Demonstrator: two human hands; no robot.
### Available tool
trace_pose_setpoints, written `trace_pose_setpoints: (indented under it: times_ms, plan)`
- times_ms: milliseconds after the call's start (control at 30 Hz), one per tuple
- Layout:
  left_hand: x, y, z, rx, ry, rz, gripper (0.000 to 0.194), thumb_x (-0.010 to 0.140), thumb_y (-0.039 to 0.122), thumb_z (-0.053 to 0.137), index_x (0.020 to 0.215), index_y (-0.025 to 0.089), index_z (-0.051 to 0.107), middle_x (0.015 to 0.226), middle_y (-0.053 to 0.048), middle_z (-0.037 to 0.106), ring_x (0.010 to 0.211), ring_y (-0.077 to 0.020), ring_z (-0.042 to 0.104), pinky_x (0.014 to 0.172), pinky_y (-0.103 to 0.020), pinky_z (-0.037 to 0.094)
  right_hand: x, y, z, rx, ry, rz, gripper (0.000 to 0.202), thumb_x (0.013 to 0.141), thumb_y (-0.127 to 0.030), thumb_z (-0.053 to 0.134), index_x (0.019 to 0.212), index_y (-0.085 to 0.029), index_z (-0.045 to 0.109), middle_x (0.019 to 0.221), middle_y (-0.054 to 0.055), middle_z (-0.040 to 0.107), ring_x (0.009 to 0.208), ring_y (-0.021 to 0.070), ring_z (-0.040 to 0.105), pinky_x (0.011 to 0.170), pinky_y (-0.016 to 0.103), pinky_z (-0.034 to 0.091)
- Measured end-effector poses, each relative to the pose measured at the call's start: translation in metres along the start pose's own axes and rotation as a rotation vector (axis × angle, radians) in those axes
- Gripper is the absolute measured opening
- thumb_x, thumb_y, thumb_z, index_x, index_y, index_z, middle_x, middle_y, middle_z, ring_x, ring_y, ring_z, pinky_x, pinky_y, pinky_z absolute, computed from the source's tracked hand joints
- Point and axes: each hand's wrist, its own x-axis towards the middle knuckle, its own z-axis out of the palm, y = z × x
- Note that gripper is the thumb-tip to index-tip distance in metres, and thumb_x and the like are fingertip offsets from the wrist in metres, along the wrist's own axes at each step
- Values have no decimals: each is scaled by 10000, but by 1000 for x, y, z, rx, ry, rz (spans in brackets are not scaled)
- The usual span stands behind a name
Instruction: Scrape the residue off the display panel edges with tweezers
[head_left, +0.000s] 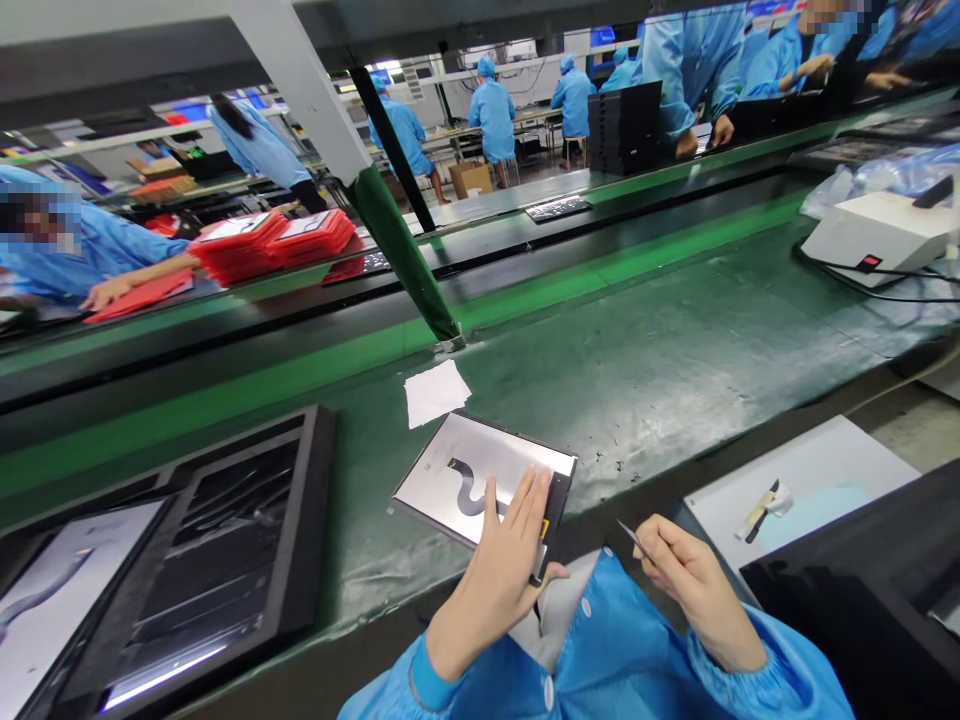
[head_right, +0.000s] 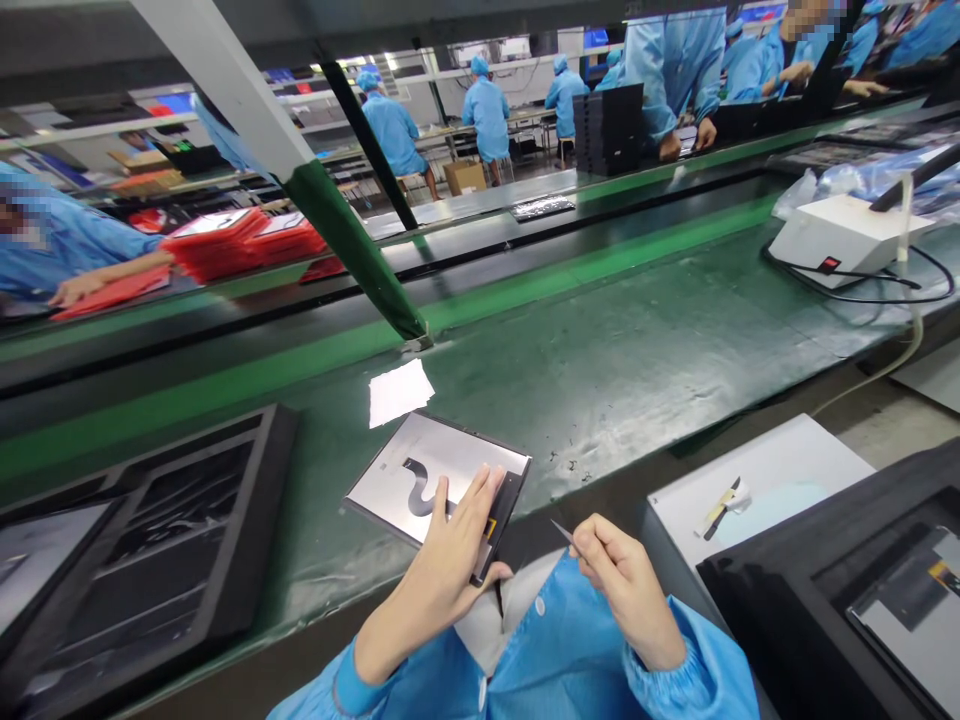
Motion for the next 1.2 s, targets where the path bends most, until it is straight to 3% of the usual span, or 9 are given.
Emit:
trace_pose_setpoints:
  times_ms: [533, 867, 1200]
  plan:
    - [-1, -2, 4, 16, 27, 13, 894, 1030, 467, 407, 1555, 70, -198, 1580, -266, 316, 1493, -392, 253, 1156, -703, 79, -6, -28, -21, 9, 127, 5, 608, 743, -791, 642, 696, -191, 557, 556, -86, 279, 483, 73, 238, 443, 205, 183]
    - [-1, -3, 4, -10, 37, 18, 889, 1032, 444, 417, 1556, 88, -207, 1577, -272, 318, 1492, -397, 247, 1152, -715, 79, -7, -27, -43, 29, 156, -21, 515, 811, -700, 660, 752, -192, 597, 597, -61, 334, 520, 90, 276, 471, 218, 212]
    - [-1, -3, 4, -12, 38, 17, 876, 1036, 463, 397, 1559, 86, -197, 1584, -266, 311, 1499, -392, 232, 1154, -710, 73, -8, -46, -43, 52, 259, -109, 532, 769, -692, 710, 666, -183, 594, 544, -64, 329, 473, 73, 276, 425, 201, 209]
